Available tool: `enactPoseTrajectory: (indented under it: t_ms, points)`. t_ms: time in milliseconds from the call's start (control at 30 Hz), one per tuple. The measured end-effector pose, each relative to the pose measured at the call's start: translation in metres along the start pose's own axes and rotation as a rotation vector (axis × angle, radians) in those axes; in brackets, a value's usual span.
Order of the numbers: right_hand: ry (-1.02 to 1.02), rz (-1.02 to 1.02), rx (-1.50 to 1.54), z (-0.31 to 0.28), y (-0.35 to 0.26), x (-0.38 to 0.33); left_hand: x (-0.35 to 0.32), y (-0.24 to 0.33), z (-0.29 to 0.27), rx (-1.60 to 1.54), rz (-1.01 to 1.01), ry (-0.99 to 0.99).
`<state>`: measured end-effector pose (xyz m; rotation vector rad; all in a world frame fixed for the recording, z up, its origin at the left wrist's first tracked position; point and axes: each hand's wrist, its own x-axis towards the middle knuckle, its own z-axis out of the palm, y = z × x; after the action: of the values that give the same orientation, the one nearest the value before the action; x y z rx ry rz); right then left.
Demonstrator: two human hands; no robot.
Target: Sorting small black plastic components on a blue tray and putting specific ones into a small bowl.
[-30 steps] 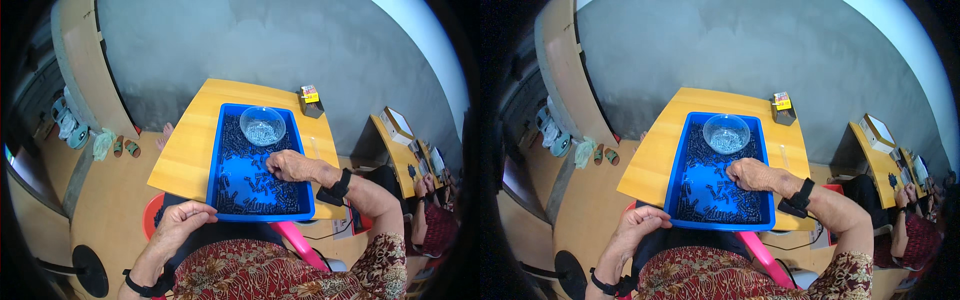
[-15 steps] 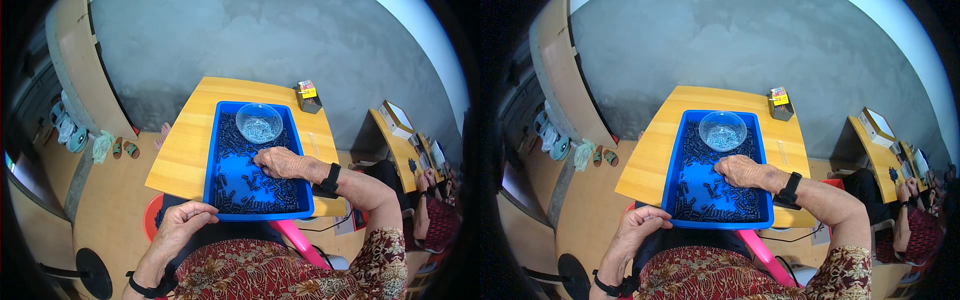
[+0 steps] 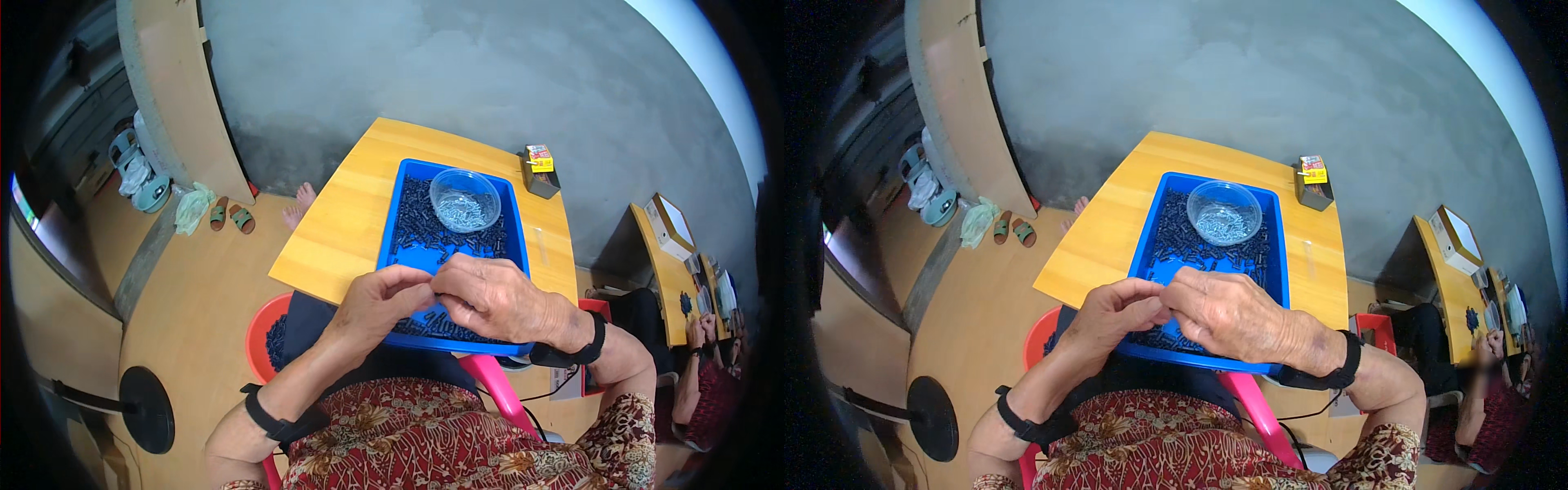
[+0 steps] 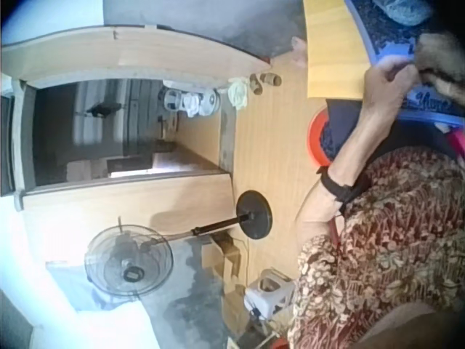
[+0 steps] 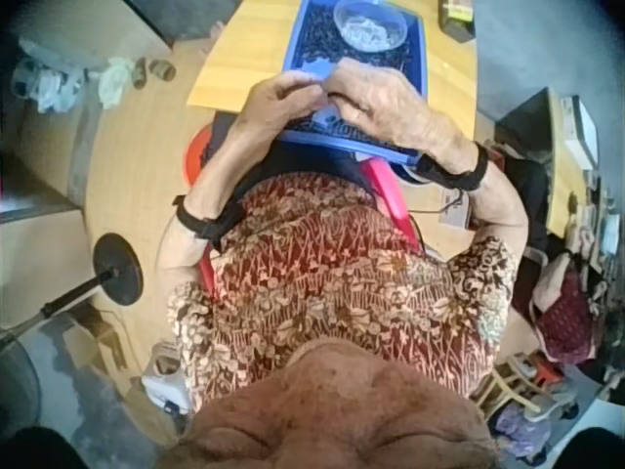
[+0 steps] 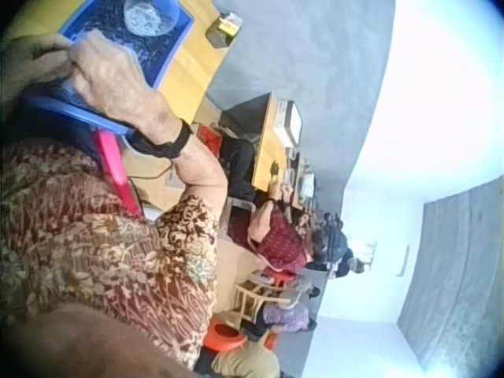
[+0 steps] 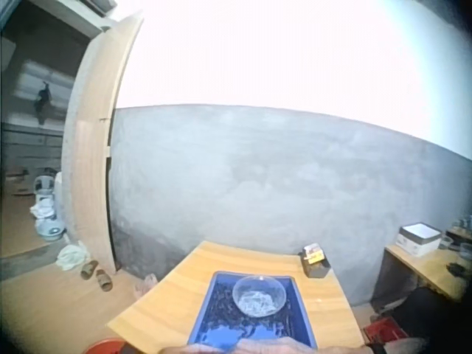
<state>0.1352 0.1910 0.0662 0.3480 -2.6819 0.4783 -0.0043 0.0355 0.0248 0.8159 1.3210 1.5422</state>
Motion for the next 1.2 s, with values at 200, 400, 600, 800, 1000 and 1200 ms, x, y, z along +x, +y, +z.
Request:
enactPoseTrajectory:
  t_ms: [200,400,600,800,1000,1200]
  points:
    - [0.013,-0.013,0.002,0.009,-0.001,0.004,-0.001,-0.002,-0.008,-0.046,-0.01,-0.037]
    - [0.119,-0.02,0.048,0.022,-0.011,0.015,-0.002,-0.015,-0.02,-0.147,0.003,0.008]
    - [0.198,0.094,0.131,0.029,-0.004,0.008,-0.004,-0.018,-0.021,-0.22,-0.012,0.032]
    - [0.223,0.129,0.173,0.036,-0.007,0.005,-0.006,-0.015,-0.019,-0.22,-0.025,0.026]
    - [0.245,0.077,0.11,0.041,-0.009,0.007,-0.008,-0.016,-0.019,-0.259,-0.004,-0.007]
    - [0.255,0.138,0.207,0.042,-0.009,0.007,-0.008,-0.014,-0.019,-0.309,-0.038,0.04]
